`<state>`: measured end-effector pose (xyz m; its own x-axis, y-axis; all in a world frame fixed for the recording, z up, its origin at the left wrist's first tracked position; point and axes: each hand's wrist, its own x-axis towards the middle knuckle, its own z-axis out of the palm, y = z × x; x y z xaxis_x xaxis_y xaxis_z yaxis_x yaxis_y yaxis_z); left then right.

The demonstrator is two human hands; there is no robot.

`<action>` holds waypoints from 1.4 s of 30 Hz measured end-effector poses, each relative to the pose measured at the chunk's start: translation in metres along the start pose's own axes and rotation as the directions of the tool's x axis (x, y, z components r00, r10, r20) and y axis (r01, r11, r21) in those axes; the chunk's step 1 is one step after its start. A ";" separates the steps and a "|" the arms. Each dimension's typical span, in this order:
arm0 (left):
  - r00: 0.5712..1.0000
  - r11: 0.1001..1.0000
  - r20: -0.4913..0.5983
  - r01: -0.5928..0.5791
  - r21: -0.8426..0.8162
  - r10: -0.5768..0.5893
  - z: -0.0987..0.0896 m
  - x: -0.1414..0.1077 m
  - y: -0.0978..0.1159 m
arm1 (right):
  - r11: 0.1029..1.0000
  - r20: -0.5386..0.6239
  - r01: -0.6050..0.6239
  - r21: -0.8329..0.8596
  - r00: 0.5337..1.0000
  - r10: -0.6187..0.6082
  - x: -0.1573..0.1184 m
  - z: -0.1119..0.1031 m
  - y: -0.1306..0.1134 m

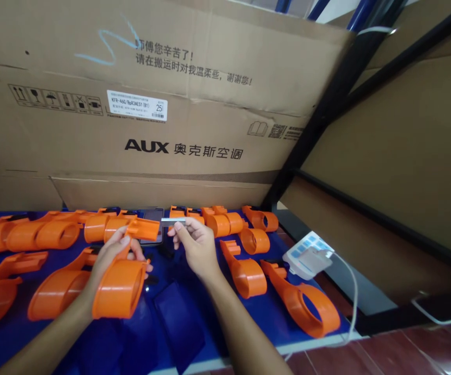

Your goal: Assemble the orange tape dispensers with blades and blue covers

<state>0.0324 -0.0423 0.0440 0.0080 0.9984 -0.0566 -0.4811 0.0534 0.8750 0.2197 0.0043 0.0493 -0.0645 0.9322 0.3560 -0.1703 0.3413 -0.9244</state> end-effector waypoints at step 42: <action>0.999 0.998 0.006 -0.040 0.053 0.040 0.005 0.003 -0.011 | 0.982 -0.162 0.061 -0.177 0.983 -0.090 0.000 -0.005 0.005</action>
<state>0.0427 -0.0403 0.0364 -0.0062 0.9998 -0.0188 -0.4343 0.0142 0.9007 0.2243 0.0063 0.0436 0.1111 0.9049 0.4108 0.0030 0.4130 -0.9107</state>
